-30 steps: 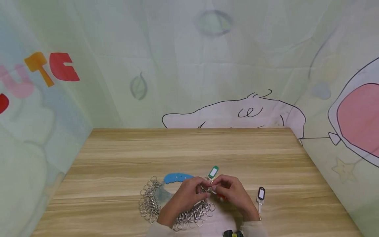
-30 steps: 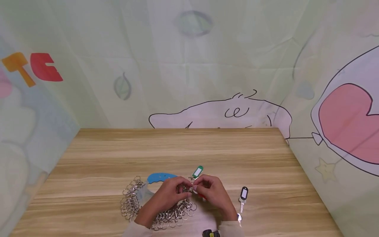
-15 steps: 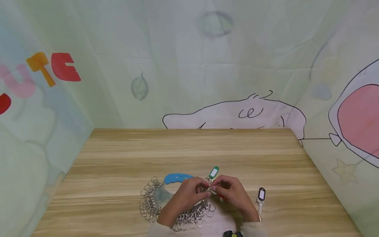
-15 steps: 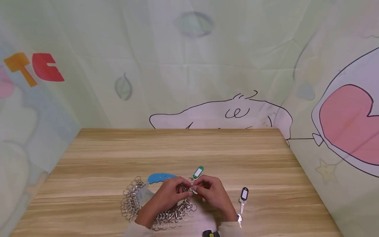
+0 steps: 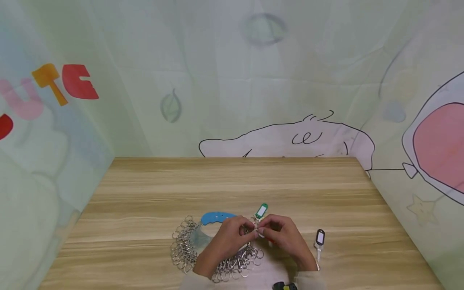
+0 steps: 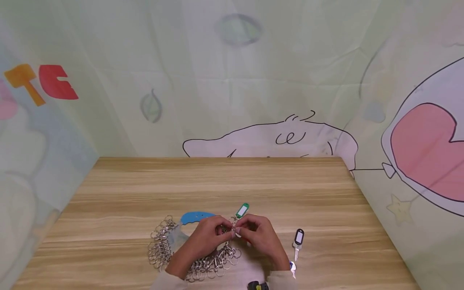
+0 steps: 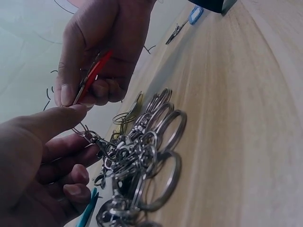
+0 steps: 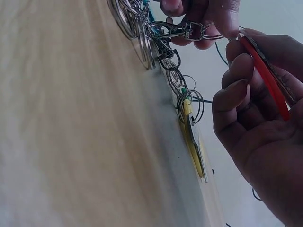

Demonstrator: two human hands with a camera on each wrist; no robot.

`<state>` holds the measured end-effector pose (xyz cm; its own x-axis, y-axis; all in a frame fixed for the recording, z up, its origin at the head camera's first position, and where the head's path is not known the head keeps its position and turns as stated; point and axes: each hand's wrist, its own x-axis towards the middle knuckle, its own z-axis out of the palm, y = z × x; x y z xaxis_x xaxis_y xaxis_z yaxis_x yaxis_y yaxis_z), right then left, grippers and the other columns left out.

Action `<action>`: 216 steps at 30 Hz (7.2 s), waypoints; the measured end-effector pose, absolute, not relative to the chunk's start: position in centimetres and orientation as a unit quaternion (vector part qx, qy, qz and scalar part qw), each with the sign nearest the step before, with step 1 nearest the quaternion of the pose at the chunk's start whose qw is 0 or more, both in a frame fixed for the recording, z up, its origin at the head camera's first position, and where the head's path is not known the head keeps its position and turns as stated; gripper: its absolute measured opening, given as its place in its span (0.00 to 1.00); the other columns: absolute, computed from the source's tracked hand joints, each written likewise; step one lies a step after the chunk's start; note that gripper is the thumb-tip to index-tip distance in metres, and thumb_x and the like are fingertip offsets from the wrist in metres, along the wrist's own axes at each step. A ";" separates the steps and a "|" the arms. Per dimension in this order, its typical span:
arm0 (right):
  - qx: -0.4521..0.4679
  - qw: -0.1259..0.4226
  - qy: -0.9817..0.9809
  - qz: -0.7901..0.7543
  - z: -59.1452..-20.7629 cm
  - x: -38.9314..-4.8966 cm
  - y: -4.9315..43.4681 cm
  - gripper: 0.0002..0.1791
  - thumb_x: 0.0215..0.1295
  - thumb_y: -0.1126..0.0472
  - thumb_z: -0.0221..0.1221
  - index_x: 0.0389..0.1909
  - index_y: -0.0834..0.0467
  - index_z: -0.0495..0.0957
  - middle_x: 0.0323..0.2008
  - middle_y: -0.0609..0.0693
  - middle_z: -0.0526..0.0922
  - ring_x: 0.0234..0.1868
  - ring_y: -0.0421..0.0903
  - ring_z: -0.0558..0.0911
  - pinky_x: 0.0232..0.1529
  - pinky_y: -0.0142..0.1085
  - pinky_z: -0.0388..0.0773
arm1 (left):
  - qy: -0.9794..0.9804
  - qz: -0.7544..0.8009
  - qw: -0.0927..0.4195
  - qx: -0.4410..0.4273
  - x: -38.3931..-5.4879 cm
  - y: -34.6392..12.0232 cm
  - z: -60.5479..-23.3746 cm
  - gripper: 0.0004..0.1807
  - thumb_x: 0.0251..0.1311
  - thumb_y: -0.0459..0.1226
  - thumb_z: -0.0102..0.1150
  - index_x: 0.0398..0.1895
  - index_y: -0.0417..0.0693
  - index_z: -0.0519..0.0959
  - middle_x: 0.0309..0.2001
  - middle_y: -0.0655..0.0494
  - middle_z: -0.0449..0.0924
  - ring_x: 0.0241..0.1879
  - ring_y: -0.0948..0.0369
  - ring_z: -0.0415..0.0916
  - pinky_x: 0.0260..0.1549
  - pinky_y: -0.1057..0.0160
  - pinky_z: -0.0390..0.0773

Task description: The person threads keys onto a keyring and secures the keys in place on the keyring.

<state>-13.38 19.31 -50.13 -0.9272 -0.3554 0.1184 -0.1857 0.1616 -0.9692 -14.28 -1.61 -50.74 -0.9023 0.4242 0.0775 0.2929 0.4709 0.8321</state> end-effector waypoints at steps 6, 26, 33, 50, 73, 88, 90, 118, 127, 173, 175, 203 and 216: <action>-0.140 0.070 0.778 -0.609 -50.0 -13.5 19.2 0.03 0.63 0.69 0.65 0.37 0.63 0.84 0.32 0.56 0.83 0.28 0.43 0.77 0.27 0.32 0.74 | 0.847 0.478 0.072 0.220 -14.3 -1.8 -50.8 0.15 0.59 0.42 0.72 0.47 0.49 0.85 0.36 0.64 0.79 0.26 0.67 0.71 0.24 0.67 0.73; -0.103 0.083 0.781 -0.610 -50.1 -13.4 19.0 0.05 0.62 0.68 0.66 0.38 0.63 0.84 0.34 0.56 0.84 0.29 0.44 0.78 0.28 0.33 0.75 | 0.846 0.478 0.052 0.231 -14.2 -1.5 -51.5 0.11 0.60 0.41 0.71 0.45 0.50 0.85 0.36 0.67 0.79 0.25 0.69 0.70 0.24 0.68 0.73; -0.134 0.079 0.770 -0.618 -50.1 -13.4 19.2 0.05 0.62 0.69 0.66 0.38 0.64 0.84 0.34 0.57 0.84 0.28 0.43 0.78 0.26 0.32 0.75 | 0.845 0.482 0.053 0.226 -14.3 -1.5 -51.3 0.11 0.61 0.41 0.70 0.43 0.47 0.84 0.35 0.63 0.79 0.26 0.68 0.69 0.24 0.68 0.73; -0.086 0.077 0.781 -0.613 -50.1 -13.5 19.1 0.04 0.61 0.69 0.66 0.36 0.65 0.82 0.31 0.56 0.83 0.27 0.45 0.78 0.25 0.33 0.75 | 0.874 0.424 0.034 0.233 -14.1 -2.2 -50.2 0.10 0.57 0.34 0.71 0.41 0.48 0.83 0.37 0.62 0.79 0.35 0.65 0.75 0.35 0.65 0.78; -0.019 0.090 0.796 -0.599 -50.4 -13.8 19.7 0.05 0.62 0.70 0.64 0.39 0.65 0.81 0.27 0.54 0.80 0.25 0.48 0.76 0.24 0.34 0.74 | 0.928 0.322 -0.069 0.175 -14.4 -4.1 -50.8 0.09 0.58 0.31 0.66 0.43 0.42 0.85 0.44 0.52 0.78 0.49 0.51 0.74 0.48 0.46 0.72; -0.068 0.017 0.860 -0.505 -50.7 -14.8 19.2 0.13 0.55 0.77 0.63 0.40 0.62 0.83 0.34 0.51 0.84 0.33 0.46 0.80 0.33 0.38 0.78 | 0.925 0.313 -0.042 0.211 -14.6 -6.3 -51.3 0.27 0.52 0.43 0.74 0.56 0.45 0.80 0.64 0.43 0.71 0.64 0.44 0.65 0.62 0.35 0.52; -0.069 -0.008 0.873 -0.483 -50.7 -15.1 19.3 0.14 0.54 0.78 0.63 0.39 0.60 0.84 0.33 0.49 0.84 0.32 0.45 0.80 0.34 0.37 0.77 | 0.926 0.312 -0.028 0.211 -14.7 -6.5 -51.2 0.31 0.50 0.47 0.76 0.57 0.46 0.80 0.65 0.43 0.70 0.65 0.44 0.64 0.62 0.34 0.50; -0.102 0.020 0.947 -0.305 -49.5 -18.0 18.8 0.09 0.56 0.72 0.69 0.34 0.57 0.82 0.29 0.48 0.80 0.29 0.45 0.74 0.31 0.42 0.74 | 0.937 0.264 -0.138 0.182 -14.8 -5.7 -51.7 0.19 0.59 0.34 0.68 0.55 0.50 0.82 0.64 0.44 0.70 0.66 0.40 0.59 0.60 0.28 0.49; -0.080 -0.017 0.957 -0.277 -49.3 -18.5 18.8 0.09 0.55 0.68 0.72 0.35 0.61 0.83 0.30 0.51 0.76 0.31 0.47 0.74 0.33 0.43 0.75 | 0.941 0.220 -0.113 0.230 -14.2 -1.5 -51.7 0.19 0.63 0.44 0.65 0.56 0.51 0.81 0.61 0.46 0.70 0.62 0.45 0.60 0.58 0.30 0.53; 0.025 0.081 0.956 -0.281 -48.1 -17.7 28.1 0.18 0.55 0.66 0.72 0.41 0.65 0.75 0.36 0.57 0.76 0.38 0.54 0.74 0.42 0.51 0.74 | 0.931 0.273 -0.061 0.234 -13.8 -1.4 -51.8 0.13 0.59 0.39 0.70 0.48 0.59 0.86 0.61 0.49 0.70 0.59 0.50 0.61 0.56 0.37 0.56; 0.028 0.070 0.957 -0.281 -48.3 -18.2 28.3 0.17 0.56 0.66 0.72 0.41 0.65 0.76 0.35 0.58 0.75 0.38 0.54 0.73 0.41 0.51 0.73 | 0.932 0.272 -0.059 0.233 -13.8 -1.3 -51.8 0.13 0.59 0.38 0.70 0.48 0.59 0.86 0.60 0.50 0.70 0.59 0.51 0.61 0.56 0.37 0.57; 0.045 -0.088 0.922 -0.373 -43.1 -16.8 28.5 0.07 0.71 0.62 0.62 0.40 0.63 0.80 0.33 0.53 0.80 0.34 0.49 0.76 0.34 0.39 0.74 | 0.898 0.335 -0.190 0.211 -14.3 -2.0 -51.0 0.09 0.54 0.34 0.74 0.35 0.54 0.82 0.46 0.57 0.76 0.51 0.54 0.67 0.53 0.40 0.61; -0.002 -0.174 0.902 -0.395 -40.3 -15.5 26.4 0.04 0.71 0.63 0.62 0.39 0.61 0.81 0.29 0.52 0.80 0.27 0.48 0.76 0.25 0.34 0.73 | 0.924 0.246 -0.164 0.241 -15.8 -1.2 -50.6 0.07 0.58 0.40 0.71 0.39 0.54 0.85 0.47 0.57 0.75 0.49 0.56 0.64 0.51 0.44 0.60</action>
<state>-15.46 26.45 -40.32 -0.9396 0.1337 0.3152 -0.1408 0.6882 -0.7117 -15.83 -1.17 -50.63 -0.8301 0.3651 0.4213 0.5264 0.7625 0.3763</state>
